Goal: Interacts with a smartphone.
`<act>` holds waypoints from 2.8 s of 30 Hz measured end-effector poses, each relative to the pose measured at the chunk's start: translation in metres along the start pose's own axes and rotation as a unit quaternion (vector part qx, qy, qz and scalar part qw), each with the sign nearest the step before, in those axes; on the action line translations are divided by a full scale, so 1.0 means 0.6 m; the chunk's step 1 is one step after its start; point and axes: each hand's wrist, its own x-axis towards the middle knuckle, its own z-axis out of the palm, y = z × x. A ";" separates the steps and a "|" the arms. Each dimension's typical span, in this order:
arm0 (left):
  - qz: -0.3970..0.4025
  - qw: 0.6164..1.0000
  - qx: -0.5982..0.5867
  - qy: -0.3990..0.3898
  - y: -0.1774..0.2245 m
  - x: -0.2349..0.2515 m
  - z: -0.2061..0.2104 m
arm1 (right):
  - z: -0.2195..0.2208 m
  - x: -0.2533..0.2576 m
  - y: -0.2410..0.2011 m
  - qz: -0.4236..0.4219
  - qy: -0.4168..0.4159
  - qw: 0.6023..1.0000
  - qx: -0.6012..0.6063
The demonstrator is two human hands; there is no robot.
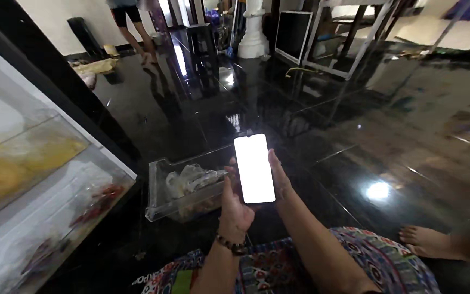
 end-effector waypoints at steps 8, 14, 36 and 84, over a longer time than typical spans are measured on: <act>-0.030 0.997 0.043 0.062 0.003 -0.007 -0.030 | 0.017 -0.012 0.015 -0.002 0.136 0.960 -0.243; -0.051 0.994 0.033 0.095 0.016 -0.016 -0.031 | 0.045 -0.006 -0.009 0.015 0.123 0.926 -0.357; 0.164 0.947 0.246 0.121 0.007 -0.010 -0.106 | 0.044 0.005 0.021 -0.332 0.089 0.601 -0.721; 0.202 0.933 0.272 0.119 -0.022 -0.015 -0.116 | 0.032 -0.001 0.040 -0.271 0.128 0.638 -0.709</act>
